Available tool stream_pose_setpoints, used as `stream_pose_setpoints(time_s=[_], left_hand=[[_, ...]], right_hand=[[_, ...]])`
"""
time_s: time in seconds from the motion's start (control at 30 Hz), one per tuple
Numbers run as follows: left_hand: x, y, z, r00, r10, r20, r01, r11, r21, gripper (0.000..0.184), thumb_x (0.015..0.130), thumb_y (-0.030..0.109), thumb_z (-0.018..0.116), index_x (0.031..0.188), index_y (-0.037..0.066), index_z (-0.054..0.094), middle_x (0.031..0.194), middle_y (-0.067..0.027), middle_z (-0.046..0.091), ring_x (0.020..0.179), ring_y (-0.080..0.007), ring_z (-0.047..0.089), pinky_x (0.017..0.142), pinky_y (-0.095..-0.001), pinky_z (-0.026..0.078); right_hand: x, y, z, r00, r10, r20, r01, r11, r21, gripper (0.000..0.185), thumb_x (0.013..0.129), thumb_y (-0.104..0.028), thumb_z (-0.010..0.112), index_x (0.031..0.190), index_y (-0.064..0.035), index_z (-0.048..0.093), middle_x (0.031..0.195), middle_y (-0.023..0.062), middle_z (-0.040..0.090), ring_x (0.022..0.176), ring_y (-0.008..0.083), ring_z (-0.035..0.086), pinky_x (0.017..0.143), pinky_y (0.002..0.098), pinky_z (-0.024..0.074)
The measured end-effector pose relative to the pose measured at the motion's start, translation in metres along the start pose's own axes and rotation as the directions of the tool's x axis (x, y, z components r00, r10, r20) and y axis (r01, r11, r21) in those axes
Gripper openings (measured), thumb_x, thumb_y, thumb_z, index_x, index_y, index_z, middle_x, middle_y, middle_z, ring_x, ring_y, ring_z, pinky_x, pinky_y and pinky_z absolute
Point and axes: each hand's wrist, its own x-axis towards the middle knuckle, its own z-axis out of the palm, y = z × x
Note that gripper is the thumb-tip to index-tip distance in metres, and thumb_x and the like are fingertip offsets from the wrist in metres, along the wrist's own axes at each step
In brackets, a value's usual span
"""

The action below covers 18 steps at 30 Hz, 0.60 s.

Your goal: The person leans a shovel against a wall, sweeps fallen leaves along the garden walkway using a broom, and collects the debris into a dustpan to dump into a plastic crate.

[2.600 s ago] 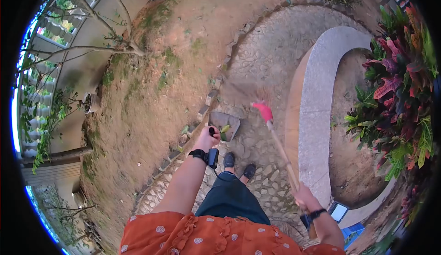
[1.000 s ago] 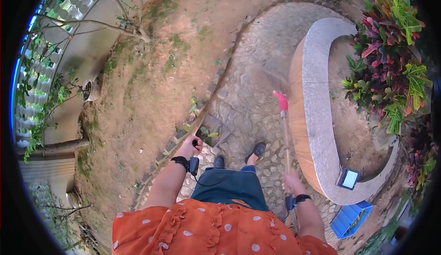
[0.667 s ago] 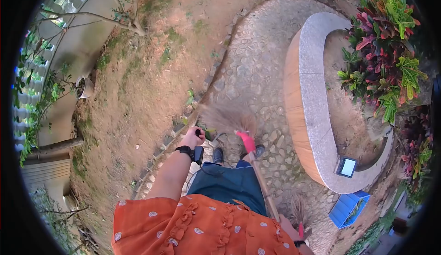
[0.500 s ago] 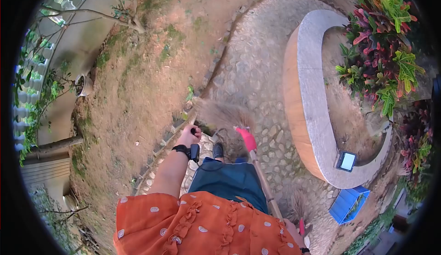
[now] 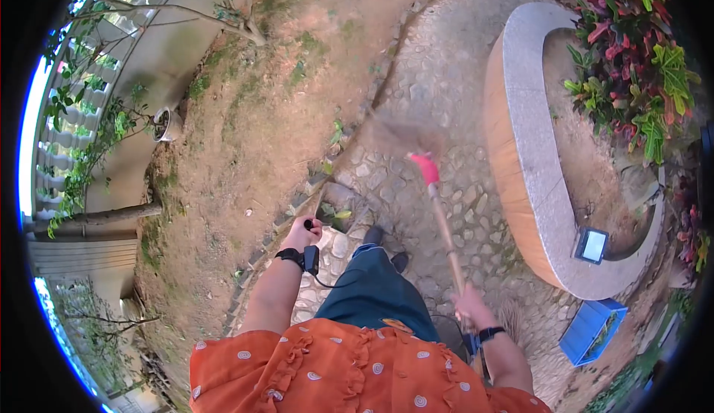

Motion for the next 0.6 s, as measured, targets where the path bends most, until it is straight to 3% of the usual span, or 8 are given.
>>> stream_pose_setpoints(time_s=[0.07, 0.13, 0.23, 0.33, 0.47, 0.53, 0.6], left_hand=[[0.006, -0.001, -0.006, 1.0, 0.009, -0.026, -0.011, 0.996, -0.088, 0.014, 0.082, 0.005, 0.055, 0.077, 0.009, 0.043, 0.063, -0.0032, 0.048, 0.051, -0.0145, 0.05, 0.04, -0.0248, 0.029], [0.015, 0.001, -0.01, 0.999, 0.038, -0.038, -0.044, 0.985, -0.168, 0.012, 0.082, 0.005, 0.053, 0.077, 0.009, 0.043, 0.063, -0.0035, 0.048, 0.051, -0.0153, 0.051, 0.039, -0.0248, 0.03], [0.029, 0.006, -0.014, 0.997, 0.07, -0.037, -0.075, 0.982, -0.172, 0.01, 0.081, 0.004, 0.052, 0.078, 0.01, 0.045, 0.064, -0.004, 0.048, 0.052, -0.0163, 0.052, 0.038, -0.0246, 0.031], [0.02, 0.01, -0.02, 0.989, 0.137, -0.058, -0.144, 0.98, -0.136, 0.015, 0.083, 0.011, 0.054, 0.072, 0.009, 0.045, 0.064, -0.0026, 0.046, 0.054, -0.0129, 0.048, 0.04, -0.0226, 0.032], [0.004, 0.04, -0.068, 0.995, -0.064, 0.078, 0.055, 0.991, 0.118, 0.015, 0.085, 0.008, 0.053, 0.076, 0.009, 0.042, 0.066, -0.0014, 0.046, 0.053, -0.0118, 0.046, 0.041, -0.0225, 0.03], [-0.005, 0.053, -0.091, 0.991, -0.124, 0.057, 0.117, 0.987, 0.113, 0.012, 0.087, 0.009, 0.053, 0.08, 0.009, 0.042, 0.067, -0.0019, 0.047, 0.053, -0.0115, 0.048, 0.041, -0.0225, 0.03], [-0.025, 0.064, -0.103, 0.988, -0.149, 0.044, 0.14, 0.978, 0.157, 0.012, 0.088, 0.009, 0.054, 0.083, 0.009, 0.043, 0.068, -0.0027, 0.049, 0.053, -0.0119, 0.049, 0.04, -0.023, 0.03]], right_hand=[[-0.039, 0.049, 0.019, 0.997, -0.058, 0.053, 0.061, 0.997, -0.049, 0.041, 0.092, -0.02, 0.067, 0.115, 0.0034, 0.042, 0.075, 0.018, 0.063, 0.055, 0.0245, 0.064, 0.046, 0.0401, 0.0506], [-0.1, 0.047, 0.015, 0.988, 0.103, 0.117, -0.096, 0.993, -0.068, 0.042, 0.09, -0.022, 0.069, 0.115, 0.0027, 0.046, 0.076, 0.0181, 0.064, 0.057, 0.0251, 0.065, 0.048, 0.0402, 0.051], [-0.147, 0.096, 0.024, 0.995, 0.019, 0.099, -0.005, 0.989, -0.145, 0.042, 0.089, -0.025, 0.072, 0.114, 0.002, 0.051, 0.078, 0.0171, 0.065, 0.058, 0.0249, 0.066, 0.05, 0.0387, 0.0527], [-0.197, 0.108, 0.042, 0.995, 0.078, 0.054, -0.076, 0.996, -0.053, 0.046, 0.086, -0.03, 0.074, 0.113, 0.0006, 0.054, 0.077, 0.0156, 0.068, 0.058, 0.023, 0.068, 0.05, 0.0371, 0.0538], [-0.224, 0.108, 0.083, 0.988, 0.115, -0.099, -0.101, 0.986, 0.135, 0.038, 0.088, -0.028, 0.072, 0.109, -0.0027, 0.054, 0.073, 0.0118, 0.064, 0.052, 0.0194, 0.063, 0.046, 0.0349, 0.0515], [-0.217, 0.093, 0.102, 0.969, 0.232, -0.085, -0.176, 0.888, 0.424, 0.031, 0.093, -0.019, 0.067, 0.116, -0.0055, 0.052, 0.07, 0.0077, 0.058, 0.05, 0.0169, 0.058, 0.041, 0.0345, 0.0479], [-0.191, 0.08, 0.127, 0.969, 0.223, -0.106, -0.134, 0.836, 0.532, 0.026, 0.095, -0.018, 0.064, 0.113, -0.0087, 0.048, 0.065, 0.005, 0.05, 0.046, 0.016, 0.052, 0.038, 0.0336, 0.0443]])
